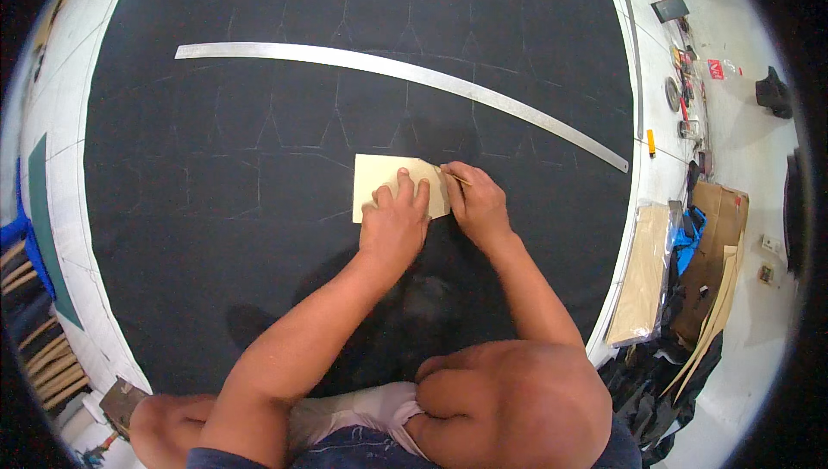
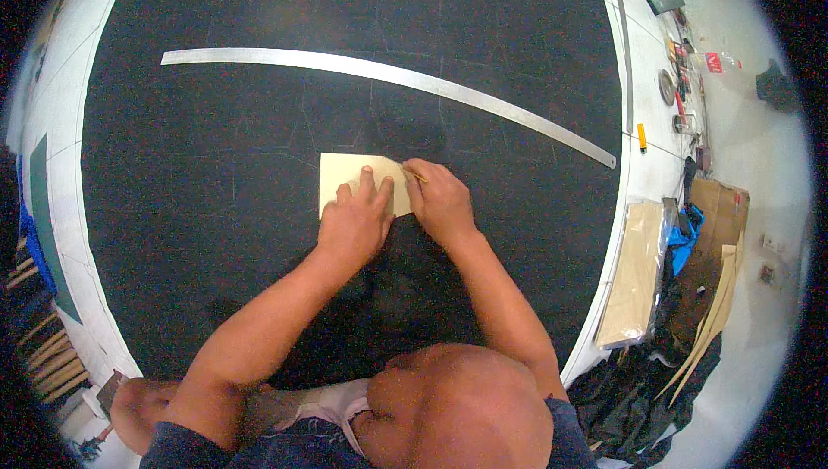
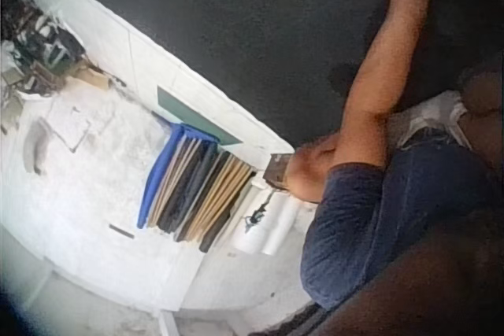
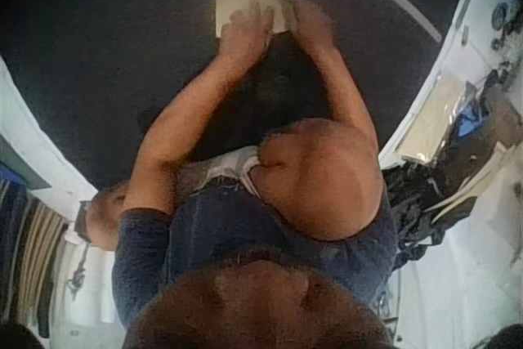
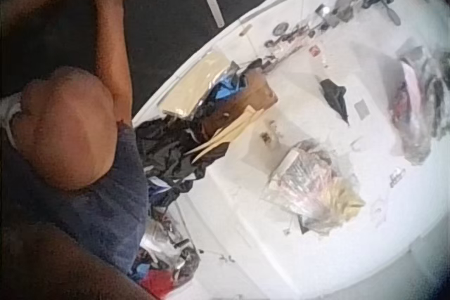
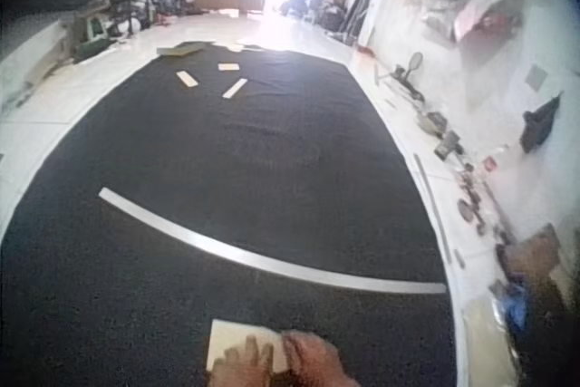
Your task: The person uses a pencil to trace the outline of a cardboard template onto a large piece of black fabric while sitting on the floor, then stands up and places the template into a plastic bag.
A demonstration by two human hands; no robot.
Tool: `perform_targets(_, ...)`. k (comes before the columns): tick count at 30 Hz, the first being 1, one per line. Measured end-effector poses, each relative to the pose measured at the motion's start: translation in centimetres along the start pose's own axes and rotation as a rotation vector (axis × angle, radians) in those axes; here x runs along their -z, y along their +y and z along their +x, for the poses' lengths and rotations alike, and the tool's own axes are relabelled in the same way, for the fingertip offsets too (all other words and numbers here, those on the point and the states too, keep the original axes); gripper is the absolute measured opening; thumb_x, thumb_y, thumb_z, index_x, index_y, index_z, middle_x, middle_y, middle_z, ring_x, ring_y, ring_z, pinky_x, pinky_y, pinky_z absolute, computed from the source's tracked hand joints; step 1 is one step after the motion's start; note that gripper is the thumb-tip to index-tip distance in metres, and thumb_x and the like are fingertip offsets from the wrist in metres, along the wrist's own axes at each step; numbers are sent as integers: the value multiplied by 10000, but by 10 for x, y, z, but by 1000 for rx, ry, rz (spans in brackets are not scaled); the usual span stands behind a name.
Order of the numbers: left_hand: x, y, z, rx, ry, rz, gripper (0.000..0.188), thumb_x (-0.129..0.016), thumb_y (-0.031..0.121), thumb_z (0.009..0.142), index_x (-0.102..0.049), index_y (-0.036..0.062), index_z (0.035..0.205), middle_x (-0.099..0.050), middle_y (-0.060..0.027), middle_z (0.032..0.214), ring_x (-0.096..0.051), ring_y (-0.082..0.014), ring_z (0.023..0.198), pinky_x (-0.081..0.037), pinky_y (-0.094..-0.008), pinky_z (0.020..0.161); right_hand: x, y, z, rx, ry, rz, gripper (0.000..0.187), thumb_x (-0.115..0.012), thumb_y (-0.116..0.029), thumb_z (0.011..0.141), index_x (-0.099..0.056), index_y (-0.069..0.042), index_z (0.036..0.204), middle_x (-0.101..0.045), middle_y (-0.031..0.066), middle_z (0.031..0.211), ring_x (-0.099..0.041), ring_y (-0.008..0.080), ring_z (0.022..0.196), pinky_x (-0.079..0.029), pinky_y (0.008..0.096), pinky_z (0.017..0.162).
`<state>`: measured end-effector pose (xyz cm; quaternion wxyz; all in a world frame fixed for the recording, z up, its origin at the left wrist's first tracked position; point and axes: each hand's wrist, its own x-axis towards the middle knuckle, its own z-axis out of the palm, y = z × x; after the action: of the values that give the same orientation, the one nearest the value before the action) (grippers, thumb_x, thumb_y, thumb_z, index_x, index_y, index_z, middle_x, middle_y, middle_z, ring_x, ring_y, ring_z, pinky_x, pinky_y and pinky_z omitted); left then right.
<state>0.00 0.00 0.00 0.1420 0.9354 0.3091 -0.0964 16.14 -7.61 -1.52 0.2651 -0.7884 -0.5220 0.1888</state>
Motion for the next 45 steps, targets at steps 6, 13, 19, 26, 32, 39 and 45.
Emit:
perform_targets(6, -10, -3, 9, -154, 56, 79, 553, -678, 287, 894, -525, 185, 1416, -567, -141, 1267, -662, -314, 870, -546, -437, 806, 23, 12, -21, -84, 19, -30, 169, -593, -176, 980, -655, -71, 1097, -705, 137, 1065, -685, 342, 983, -555, 421, 833)
perform_targets(13, 4, -15, 16, -163, -47, -11, 636, -709, 241, 878, -490, 286, 1474, -534, -132, 1236, -652, -315, 913, -561, -443, 783, 16, 11, -20, -109, 51, 7, 170, -592, -172, 983, -646, -65, 1103, -701, 134, 1069, -686, 354, 963, -556, 422, 827)
perform_targets(19, 6, -23, 21, -154, -82, -37, 673, -743, 250, 859, -485, 299, 1478, -514, -144, 1256, -655, -337, 961, -590, -441, 790, 9, 11, -18, -31, 88, 30, 145, -601, -150, 976, -644, -69, 1088, -694, 136, 1064, -686, 355, 946, -562, 414, 800)
perform_targets(26, 6, -25, 22, -158, -77, -33, 682, -749, 262, 852, -480, 303, 1477, -504, -152, 1271, -659, -344, 961, -607, -439, 760, 8, 10, -17, 38, 66, 0, 155, -598, -165, 974, -625, -66, 1091, -681, 140, 1064, -676, 361, 957, -558, 439, 807)
perform_targets(32, 2, -29, 22, -170, -61, -12, 680, -741, 273, 855, -472, 305, 1478, -492, -161, 1317, -663, -343, 963, -616, -424, 744, 12, 2, -35, -2, -154, -47, 158, -567, -183, 992, -613, -66, 1088, -674, 158, 1061, -665, 385, 959, -545, 476, 807)
perform_targets(39, 12, -24, 25, -140, -116, -28, 608, -692, 234, 876, -511, 287, 1454, -489, -105, 1310, -659, -272, 967, -595, -453, 811, 10, 4, -36, -8, -53, -9, 155, -569, -194, 1000, -605, -71, 1088, -676, 161, 1041, -668, 383, 953, -546, 467, 805)
perform_targets(45, 10, -25, 25, -157, -98, 6, 612, -698, 243, 876, -507, 285, 1455, -492, -128, 1318, -674, -291, 970, -608, -429, 775, 11, 5, -43, -13, -80, 3, 137, -576, -184, 1000, -606, -65, 1060, -676, 165, 1008, -666, 384, 937, -543, 463, 802)
